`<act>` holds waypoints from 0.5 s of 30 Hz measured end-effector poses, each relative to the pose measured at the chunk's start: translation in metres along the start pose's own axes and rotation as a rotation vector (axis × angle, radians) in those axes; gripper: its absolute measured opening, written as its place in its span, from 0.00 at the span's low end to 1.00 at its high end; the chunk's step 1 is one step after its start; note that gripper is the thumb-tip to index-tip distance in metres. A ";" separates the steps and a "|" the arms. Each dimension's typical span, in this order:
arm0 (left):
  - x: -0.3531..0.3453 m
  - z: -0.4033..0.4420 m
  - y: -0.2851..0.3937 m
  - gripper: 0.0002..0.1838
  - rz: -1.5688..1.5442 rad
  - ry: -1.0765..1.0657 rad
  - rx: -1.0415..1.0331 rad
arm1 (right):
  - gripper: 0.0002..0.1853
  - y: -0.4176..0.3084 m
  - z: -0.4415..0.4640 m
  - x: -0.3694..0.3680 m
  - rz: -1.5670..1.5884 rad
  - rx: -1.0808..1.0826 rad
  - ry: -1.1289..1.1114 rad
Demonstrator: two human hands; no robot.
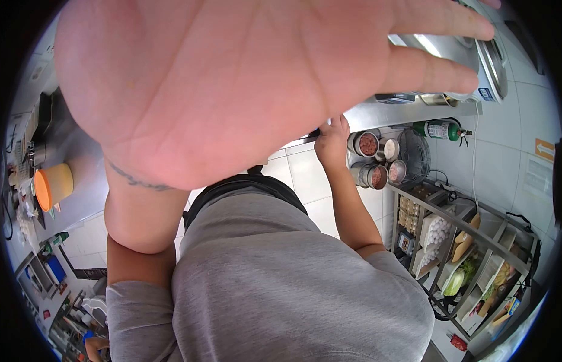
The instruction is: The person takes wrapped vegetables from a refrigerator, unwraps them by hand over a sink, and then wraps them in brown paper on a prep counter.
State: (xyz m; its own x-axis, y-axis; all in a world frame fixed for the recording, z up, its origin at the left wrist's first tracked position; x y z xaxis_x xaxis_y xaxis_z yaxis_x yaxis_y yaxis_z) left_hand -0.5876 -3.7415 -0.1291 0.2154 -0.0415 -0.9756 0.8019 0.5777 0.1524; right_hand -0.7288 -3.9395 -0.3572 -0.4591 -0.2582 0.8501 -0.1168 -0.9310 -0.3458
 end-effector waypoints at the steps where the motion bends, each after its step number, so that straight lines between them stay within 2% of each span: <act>1: 0.000 0.000 0.000 0.52 0.000 0.000 0.000 | 0.23 -0.001 -0.001 0.001 0.002 0.006 0.001; 5: 0.000 -0.002 0.002 0.52 0.001 0.006 -0.007 | 0.22 -0.008 -0.004 0.012 0.056 -0.026 -0.038; 8: 0.000 -0.001 0.002 0.52 -0.002 0.005 -0.004 | 0.21 -0.009 -0.014 0.010 0.065 0.076 -0.101; 15: -0.001 0.001 0.000 0.52 -0.008 0.005 0.007 | 0.21 -0.002 -0.014 0.007 0.008 -0.003 -0.039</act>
State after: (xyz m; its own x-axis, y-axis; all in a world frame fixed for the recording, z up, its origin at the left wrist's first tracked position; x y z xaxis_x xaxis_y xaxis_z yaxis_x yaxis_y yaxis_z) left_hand -0.5873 -3.7418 -0.1279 0.2061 -0.0422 -0.9776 0.8072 0.5721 0.1454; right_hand -0.7440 -3.9356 -0.3563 -0.4255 -0.2753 0.8620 -0.1156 -0.9283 -0.3535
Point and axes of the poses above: each hand's wrist, its own z-axis towards the middle knuckle, its own x-axis out of the back of the hand, y = z × x, the point moved 1 cm from there along z, towards the middle knuckle, and after that the axes turned 8 degrees about y, right-handed, at the moved point
